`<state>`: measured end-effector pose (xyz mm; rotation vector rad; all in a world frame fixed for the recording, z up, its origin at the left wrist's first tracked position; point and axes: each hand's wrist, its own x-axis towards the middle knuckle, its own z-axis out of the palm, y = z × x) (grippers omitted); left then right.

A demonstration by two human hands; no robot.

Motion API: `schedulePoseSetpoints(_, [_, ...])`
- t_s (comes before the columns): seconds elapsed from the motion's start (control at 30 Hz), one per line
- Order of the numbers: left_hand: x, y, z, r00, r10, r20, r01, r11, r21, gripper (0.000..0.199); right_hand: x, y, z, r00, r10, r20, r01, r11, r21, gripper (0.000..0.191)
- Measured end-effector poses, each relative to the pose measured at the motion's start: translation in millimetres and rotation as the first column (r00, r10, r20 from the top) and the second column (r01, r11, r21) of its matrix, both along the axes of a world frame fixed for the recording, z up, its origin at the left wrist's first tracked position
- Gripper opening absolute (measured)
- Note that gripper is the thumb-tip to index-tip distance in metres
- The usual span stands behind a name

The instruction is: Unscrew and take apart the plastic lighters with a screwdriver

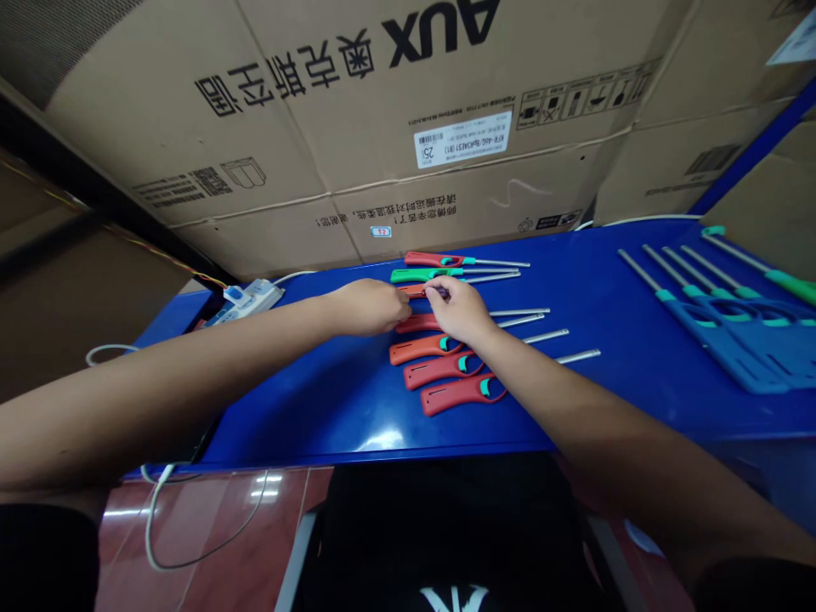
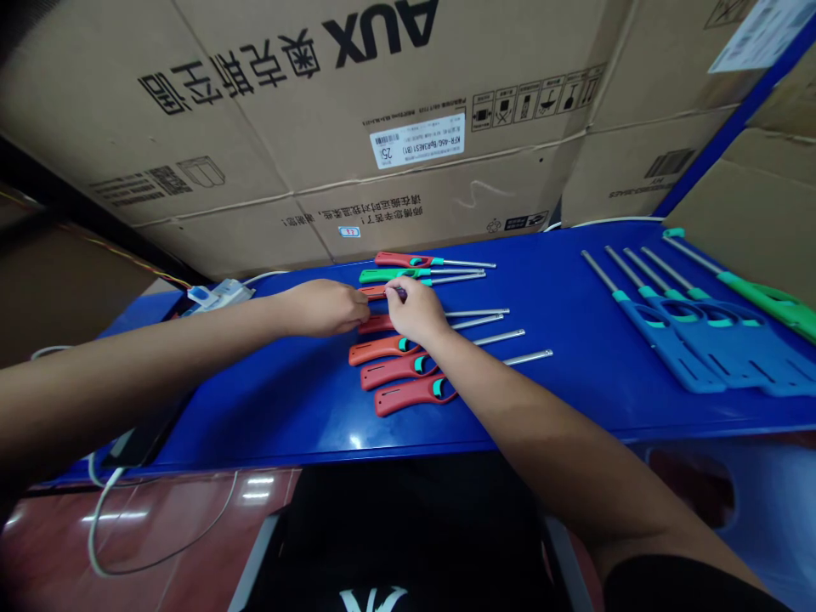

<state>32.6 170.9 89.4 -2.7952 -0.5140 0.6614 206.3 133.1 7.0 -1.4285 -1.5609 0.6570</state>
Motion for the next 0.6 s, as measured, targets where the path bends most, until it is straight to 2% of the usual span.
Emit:
schedulePoseSetpoints(0.23, [6, 3, 1.6, 0.983, -0.170, -0.067, 0.173, 0.984, 0.041, 0.018, -1, 2, -3.9, 1.000, -0.005, 0.027, 0.005, 1.000, 0.011, 0.020])
schedulePoseSetpoints(0.4, [22, 3, 3.3, 0.966, -0.182, -0.183, 0.190, 0.982, 0.025, 0.016, -1, 2, -4.8, 0.999, -0.010, 0.041, 0.009, 1.000, 0.015, 0.019])
schedulePoseSetpoints(0.47, [27, 3, 2.9, 0.968, -0.136, -0.212, 0.144, 0.989, 0.020, 0.014, -1, 2, -4.6, 0.999, -0.010, 0.043, 0.009, 1.000, 0.016, 0.018])
schedulePoseSetpoints(0.6, [35, 1, 3.2, 0.975, 0.079, -0.207, -0.077, 0.997, 0.022, 0.017, -2, 1, -4.5, 0.999, -0.010, 0.046, 0.009, 1.000, 0.019, 0.018])
